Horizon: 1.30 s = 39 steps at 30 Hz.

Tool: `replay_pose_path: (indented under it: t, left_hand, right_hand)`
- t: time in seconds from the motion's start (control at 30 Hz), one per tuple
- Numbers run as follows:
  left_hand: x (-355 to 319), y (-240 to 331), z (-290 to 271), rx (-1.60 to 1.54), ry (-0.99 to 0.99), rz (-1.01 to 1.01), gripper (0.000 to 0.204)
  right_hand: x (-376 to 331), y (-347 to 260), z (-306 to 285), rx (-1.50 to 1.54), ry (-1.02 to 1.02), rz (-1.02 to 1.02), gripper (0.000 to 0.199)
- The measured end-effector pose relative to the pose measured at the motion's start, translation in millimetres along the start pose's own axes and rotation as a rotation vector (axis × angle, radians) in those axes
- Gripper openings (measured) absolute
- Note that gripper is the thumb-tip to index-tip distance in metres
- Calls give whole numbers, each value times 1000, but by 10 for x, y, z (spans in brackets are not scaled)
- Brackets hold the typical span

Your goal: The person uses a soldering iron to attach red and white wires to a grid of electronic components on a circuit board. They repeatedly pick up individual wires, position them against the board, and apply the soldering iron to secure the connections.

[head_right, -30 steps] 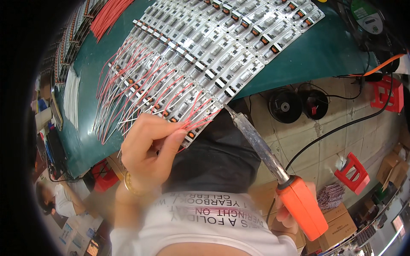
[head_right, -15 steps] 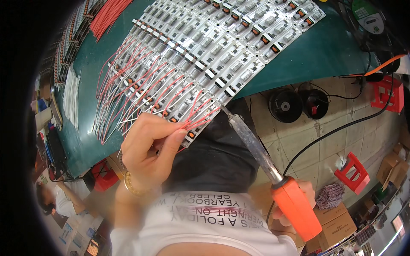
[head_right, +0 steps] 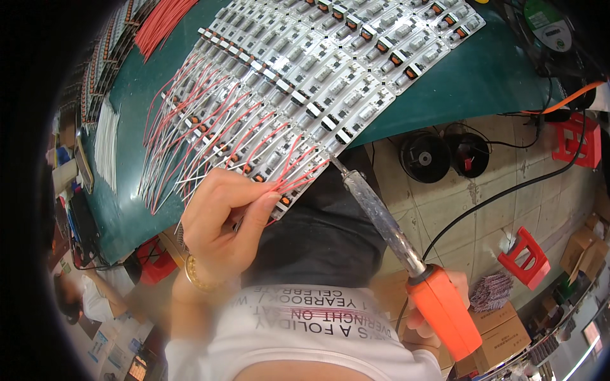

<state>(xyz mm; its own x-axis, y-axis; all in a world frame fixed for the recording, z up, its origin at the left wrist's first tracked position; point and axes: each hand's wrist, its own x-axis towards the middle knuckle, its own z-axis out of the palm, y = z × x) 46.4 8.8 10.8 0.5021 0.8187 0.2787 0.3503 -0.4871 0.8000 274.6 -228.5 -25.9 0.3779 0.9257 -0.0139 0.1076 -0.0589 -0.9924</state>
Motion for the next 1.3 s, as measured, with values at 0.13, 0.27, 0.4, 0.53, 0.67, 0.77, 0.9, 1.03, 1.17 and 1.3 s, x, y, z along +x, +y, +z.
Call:
replay_pose_path:
  t: [0.13,0.27,0.4,0.53,0.67,0.77,0.9,1.03,1.17,1.3]
  left_hand:
    - [7,8,-8,39,-2,15,14]
    - [22,37,16,75,19,56,16]
    - [46,89,-7,83,5,30,17]
    - [46,97,-7,95,3,34,17]
    - [50,89,-12,106,0,44,18]
    - [62,63,-12,114,-3,71,19]
    - [65,49,-40,106,-16,70,18]
    - [89,47,-38,94,-20,90,17]
    - [99,57,-45,94,-27,85,17]
    - [98,61,-53,95,-37,75,17]
  right_hand:
    - [-80,-10,-4,-34,48,90,77]
    - [-41,-47,124,-71,182,67,78]
    - [-27,-17,140,-49,187,12,68]
    - [63,-5,60,68,19,-51,56]
    - [120,9,2,31,-88,-105,48]
    - [157,12,54,98,-77,-130,46]
    - [81,87,-14,85,-65,-143,44]
    - [130,-16,139,129,51,-120,43]
    - [131,-38,147,128,74,-99,43]
    - [146,-66,130,145,50,-68,45]
